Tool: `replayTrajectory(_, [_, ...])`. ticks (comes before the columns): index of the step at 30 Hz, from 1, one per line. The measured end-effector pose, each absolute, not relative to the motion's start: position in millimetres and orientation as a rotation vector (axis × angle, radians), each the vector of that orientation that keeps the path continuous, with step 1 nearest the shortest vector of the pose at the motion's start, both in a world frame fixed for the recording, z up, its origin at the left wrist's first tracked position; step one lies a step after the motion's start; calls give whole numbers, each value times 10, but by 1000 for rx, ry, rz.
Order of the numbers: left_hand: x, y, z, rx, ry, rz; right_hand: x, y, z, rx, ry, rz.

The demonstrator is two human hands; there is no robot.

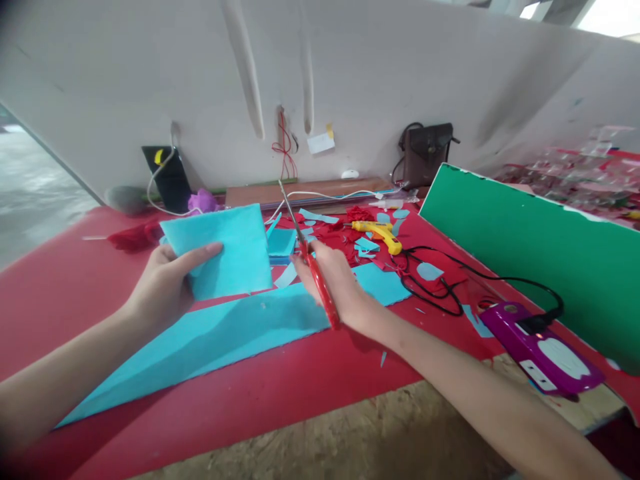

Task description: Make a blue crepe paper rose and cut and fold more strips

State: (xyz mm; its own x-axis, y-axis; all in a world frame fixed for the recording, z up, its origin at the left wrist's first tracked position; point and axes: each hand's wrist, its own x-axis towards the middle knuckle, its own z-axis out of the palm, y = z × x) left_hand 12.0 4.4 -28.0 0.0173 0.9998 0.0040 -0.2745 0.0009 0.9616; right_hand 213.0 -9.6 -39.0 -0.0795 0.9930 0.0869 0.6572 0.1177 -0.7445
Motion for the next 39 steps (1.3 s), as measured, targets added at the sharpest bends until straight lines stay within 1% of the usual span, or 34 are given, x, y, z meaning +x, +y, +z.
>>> replayTrajectory(1, [121,45,-283,1018,980,1325,2195,-6,-396,-1688,-1915,445])
replayTrajectory(2, [124,48,-286,1024,980,1337,2259,76,-408,-1776,-1999,261])
replayTrajectory(3, [127,52,-289,1028,986,1351,2318,145,-428,-1828,-2007,198])
replayTrajectory(5, [133,61,-292,1025,1000,1359,2417,240,-498,-1885,-2029,143])
replayTrajectory(9, [137,73,-293,990,990,1310,2510,302,-646,-1881,-2097,142])
replayTrajectory(13, [137,67,-309,984,959,1253,2451,263,-554,-1777,-2112,89])
replayTrajectory(15, [142,61,-330,980,971,1225,2372,193,-417,-1624,-2079,153])
replayTrajectory(17, [150,54,-357,975,989,1191,2281,93,-282,-1296,-1946,566])
replayTrajectory(18, [154,50,-370,978,997,1173,2237,37,-229,-1204,-1895,724])
replayTrajectory(20, [165,40,-391,1001,1006,1140,2166,-64,-162,-1140,-1852,884])
replayTrajectory(25, [188,9,-391,1098,965,1081,2125,-144,-136,-1254,-1806,893])
replayTrajectory(31, [174,16,-410,1145,966,1112,2191,-34,-199,-1327,-1652,1051])
replayTrajectory(39, [150,68,-454,1150,975,1146,2207,-12,-217,-1267,-1557,1144])
